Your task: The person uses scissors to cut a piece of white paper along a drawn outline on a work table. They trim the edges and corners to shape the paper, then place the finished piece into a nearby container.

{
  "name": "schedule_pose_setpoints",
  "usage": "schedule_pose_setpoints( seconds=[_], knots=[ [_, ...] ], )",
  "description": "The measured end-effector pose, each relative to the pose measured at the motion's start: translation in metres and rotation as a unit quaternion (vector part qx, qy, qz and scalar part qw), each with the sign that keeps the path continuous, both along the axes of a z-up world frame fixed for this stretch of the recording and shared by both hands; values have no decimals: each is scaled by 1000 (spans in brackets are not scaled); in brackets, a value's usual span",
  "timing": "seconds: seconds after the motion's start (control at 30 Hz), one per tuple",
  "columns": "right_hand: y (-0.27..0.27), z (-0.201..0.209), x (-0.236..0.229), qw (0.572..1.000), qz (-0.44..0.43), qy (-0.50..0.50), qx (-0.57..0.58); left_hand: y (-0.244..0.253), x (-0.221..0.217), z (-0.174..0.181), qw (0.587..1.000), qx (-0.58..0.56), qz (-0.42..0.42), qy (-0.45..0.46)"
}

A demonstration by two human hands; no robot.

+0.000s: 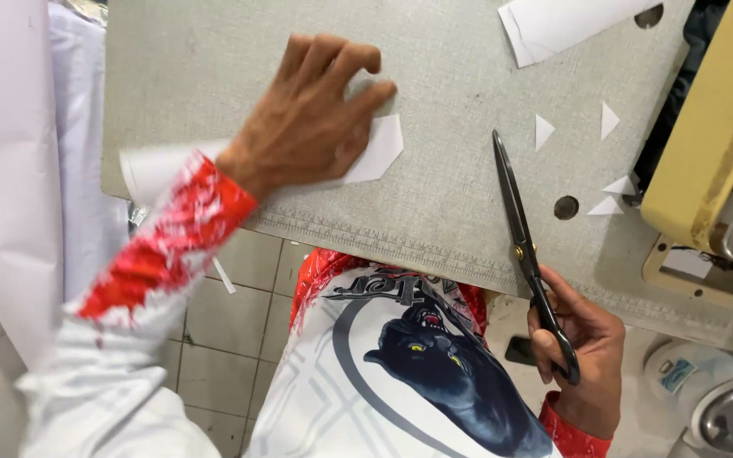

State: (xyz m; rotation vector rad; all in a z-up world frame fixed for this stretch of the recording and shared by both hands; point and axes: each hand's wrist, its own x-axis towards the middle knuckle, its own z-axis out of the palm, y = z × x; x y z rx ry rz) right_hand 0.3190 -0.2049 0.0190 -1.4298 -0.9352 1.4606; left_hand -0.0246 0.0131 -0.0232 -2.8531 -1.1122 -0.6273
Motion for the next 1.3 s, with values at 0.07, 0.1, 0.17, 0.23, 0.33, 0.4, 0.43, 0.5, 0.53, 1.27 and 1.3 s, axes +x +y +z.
schedule_pose_setpoints(
  seconds=[0.07,0.1,0.17,0.23,0.33,0.4,0.43,0.5,0.53,1.27,1.3],
  knots=[
    [-2,0,1,1000,2,-17,-13,25,-11,4,987,143,-37,61],
    [-3,0,0,1000,1,-20,-9,37,-15,0,987,147,-37,59],
    [-3,-2,-2,1000,6,-13,18,63,-23,-4,957,192,-25,215],
    [-6,0,-5,1000,-11,-23,8,87,-19,0,951,189,-11,243],
    [-5,9,-18,998,-51,-39,-23,97,4,2,942,166,38,290],
    [-6,10,-20,995,-73,-49,-38,91,26,-2,938,151,75,303],
    [-8,6,-18,996,-75,-40,-31,85,37,-6,930,116,126,326],
    [-9,3,-16,997,-75,-30,-20,67,49,-12,917,83,180,346],
    [-8,5,-15,995,-77,-43,-40,55,50,-15,955,54,152,248],
    [-12,-2,-5,999,-20,-35,-33,-38,-35,43,971,-215,98,32],
    [-12,-2,-5,998,-23,-34,-37,-38,-44,48,971,-218,95,33]
  ],
)
